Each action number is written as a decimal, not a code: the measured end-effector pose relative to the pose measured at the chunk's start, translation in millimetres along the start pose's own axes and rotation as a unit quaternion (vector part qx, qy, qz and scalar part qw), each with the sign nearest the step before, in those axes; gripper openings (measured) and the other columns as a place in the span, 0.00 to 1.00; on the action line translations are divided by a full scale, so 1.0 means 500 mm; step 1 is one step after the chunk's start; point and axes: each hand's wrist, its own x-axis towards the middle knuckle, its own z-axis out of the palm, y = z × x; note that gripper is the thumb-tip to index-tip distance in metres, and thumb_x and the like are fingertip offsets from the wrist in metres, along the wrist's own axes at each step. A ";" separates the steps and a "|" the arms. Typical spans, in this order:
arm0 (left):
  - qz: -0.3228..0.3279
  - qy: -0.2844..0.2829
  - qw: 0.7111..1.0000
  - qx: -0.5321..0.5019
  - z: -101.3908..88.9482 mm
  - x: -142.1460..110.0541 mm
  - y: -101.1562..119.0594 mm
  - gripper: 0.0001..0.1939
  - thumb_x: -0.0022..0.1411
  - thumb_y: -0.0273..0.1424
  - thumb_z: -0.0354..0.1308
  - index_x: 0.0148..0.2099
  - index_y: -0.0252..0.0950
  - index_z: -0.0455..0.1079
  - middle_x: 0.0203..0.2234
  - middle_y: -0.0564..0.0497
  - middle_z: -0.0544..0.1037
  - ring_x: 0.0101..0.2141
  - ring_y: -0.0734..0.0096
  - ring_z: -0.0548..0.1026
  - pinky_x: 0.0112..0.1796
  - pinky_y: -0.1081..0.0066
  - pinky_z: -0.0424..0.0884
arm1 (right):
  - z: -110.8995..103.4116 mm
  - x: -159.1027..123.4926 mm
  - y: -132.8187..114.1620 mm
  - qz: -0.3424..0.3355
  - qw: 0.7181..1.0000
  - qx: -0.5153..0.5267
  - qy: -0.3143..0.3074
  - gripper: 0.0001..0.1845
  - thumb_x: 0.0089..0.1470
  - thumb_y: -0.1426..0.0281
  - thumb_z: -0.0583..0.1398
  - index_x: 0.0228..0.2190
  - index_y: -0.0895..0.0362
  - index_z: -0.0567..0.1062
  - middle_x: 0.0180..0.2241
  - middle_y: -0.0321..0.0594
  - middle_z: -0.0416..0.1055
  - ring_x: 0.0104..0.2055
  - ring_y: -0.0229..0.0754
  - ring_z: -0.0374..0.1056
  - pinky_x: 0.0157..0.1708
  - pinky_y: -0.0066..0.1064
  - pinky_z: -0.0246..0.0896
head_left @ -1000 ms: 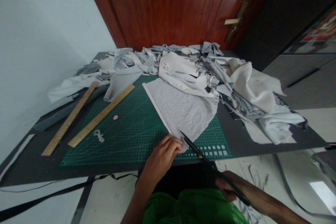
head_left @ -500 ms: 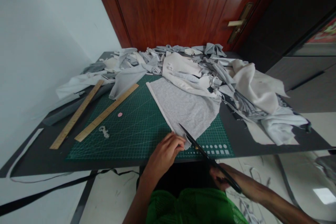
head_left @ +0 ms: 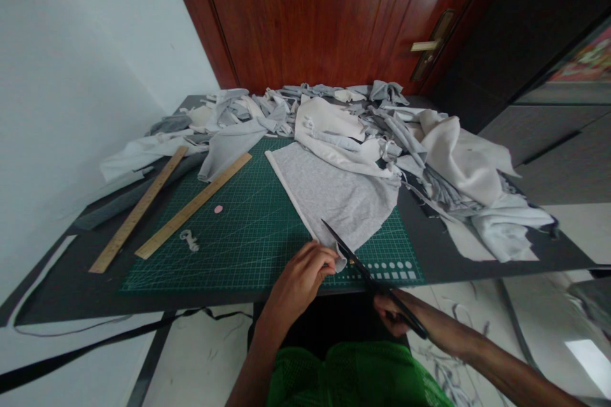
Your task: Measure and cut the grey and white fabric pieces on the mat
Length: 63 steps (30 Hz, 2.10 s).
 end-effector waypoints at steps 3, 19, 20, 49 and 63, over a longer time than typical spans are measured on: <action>0.002 0.000 1.000 0.002 0.000 0.000 -0.001 0.07 0.74 0.24 0.54 0.41 0.40 0.66 0.42 0.52 0.79 0.49 0.66 0.75 0.52 0.65 0.70 | 0.004 -0.006 -0.012 0.001 1.000 0.009 0.006 0.36 0.52 0.32 0.55 0.28 0.54 0.64 0.25 0.32 0.59 0.29 0.37 0.52 0.33 0.32 0.49; 0.006 -0.003 1.000 0.016 -0.001 -0.001 0.001 0.07 0.75 0.26 0.52 0.41 0.40 0.66 0.42 0.52 0.79 0.48 0.66 0.75 0.58 0.62 0.70 | -0.009 -0.019 -0.029 0.011 1.000 -0.017 0.013 0.38 0.51 0.30 0.55 0.26 0.54 0.65 0.24 0.32 0.59 0.29 0.38 0.55 0.34 0.32 0.54; 0.005 -0.005 1.000 0.016 -0.001 -0.001 0.001 0.07 0.76 0.26 0.52 0.41 0.40 0.66 0.42 0.52 0.80 0.48 0.66 0.75 0.58 0.61 0.70 | -0.010 -0.019 -0.029 0.009 1.000 -0.022 0.014 0.38 0.52 0.30 0.54 0.26 0.54 0.65 0.24 0.32 0.59 0.29 0.38 0.55 0.34 0.32 0.54; 0.001 -0.007 0.999 0.044 -0.002 -0.001 0.003 0.07 0.75 0.25 0.53 0.42 0.40 0.67 0.44 0.50 0.80 0.50 0.63 0.75 0.54 0.62 0.72 | -0.016 -0.016 -0.038 0.000 0.999 -0.048 0.004 0.39 0.51 0.29 0.53 0.22 0.54 0.63 0.21 0.32 0.57 0.26 0.37 0.54 0.30 0.32 0.52; -0.001 -0.002 1.000 0.031 0.003 -0.004 -0.002 0.06 0.74 0.25 0.54 0.42 0.40 0.68 0.43 0.52 0.80 0.50 0.65 0.76 0.57 0.61 0.72 | -0.028 -0.011 -0.004 -0.001 0.997 -0.069 0.017 0.39 0.53 0.29 0.53 0.23 0.53 0.62 0.22 0.31 0.56 0.26 0.36 0.53 0.30 0.31 0.51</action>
